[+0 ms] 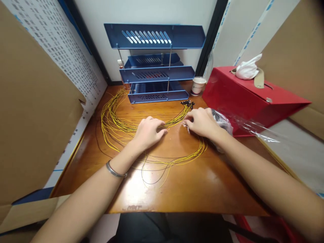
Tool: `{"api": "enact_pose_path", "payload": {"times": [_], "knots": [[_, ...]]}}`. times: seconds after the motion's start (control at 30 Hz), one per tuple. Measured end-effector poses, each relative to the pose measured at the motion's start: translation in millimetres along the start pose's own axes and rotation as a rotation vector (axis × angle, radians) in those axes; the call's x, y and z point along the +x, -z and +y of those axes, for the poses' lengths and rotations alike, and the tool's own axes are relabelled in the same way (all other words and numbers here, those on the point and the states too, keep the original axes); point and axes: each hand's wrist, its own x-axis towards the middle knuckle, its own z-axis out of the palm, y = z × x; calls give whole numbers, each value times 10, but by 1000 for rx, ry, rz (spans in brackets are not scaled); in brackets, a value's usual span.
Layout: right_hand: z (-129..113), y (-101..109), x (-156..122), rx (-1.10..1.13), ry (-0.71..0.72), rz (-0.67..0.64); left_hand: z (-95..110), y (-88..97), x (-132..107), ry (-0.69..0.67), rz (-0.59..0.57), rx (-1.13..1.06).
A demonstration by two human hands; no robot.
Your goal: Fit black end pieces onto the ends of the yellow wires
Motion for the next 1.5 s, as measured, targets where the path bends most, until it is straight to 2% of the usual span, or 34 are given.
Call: {"api": "enact_pose_path", "payload": {"times": [0.13,0.4,0.7,0.9,1.07,1.3,1.4,1.5], "knots": [[-47,-64,-167,-32,104,-26,9,12,6,9,-25,72],[-20,-126,-110,-10,77,-11,-72,-47,51,85,-36,142],[-47,-224,-154,-84,152,69,90,-60,-13,-118,108,-18],[-254,-45,-339,91,253,217,180,-87,-55,-120,165,-199],[-418,43,-503,193,338,344,211,-64,-67,-245,264,-360],[-410,-41,-568,248,366,534,198,-62,-72,-353,348,-398],[-375,-46,-605,253,412,626,198,-60,-78,-442,361,-395],[-348,-26,-650,275,453,680,213,-43,-93,-468,365,-397]]}}
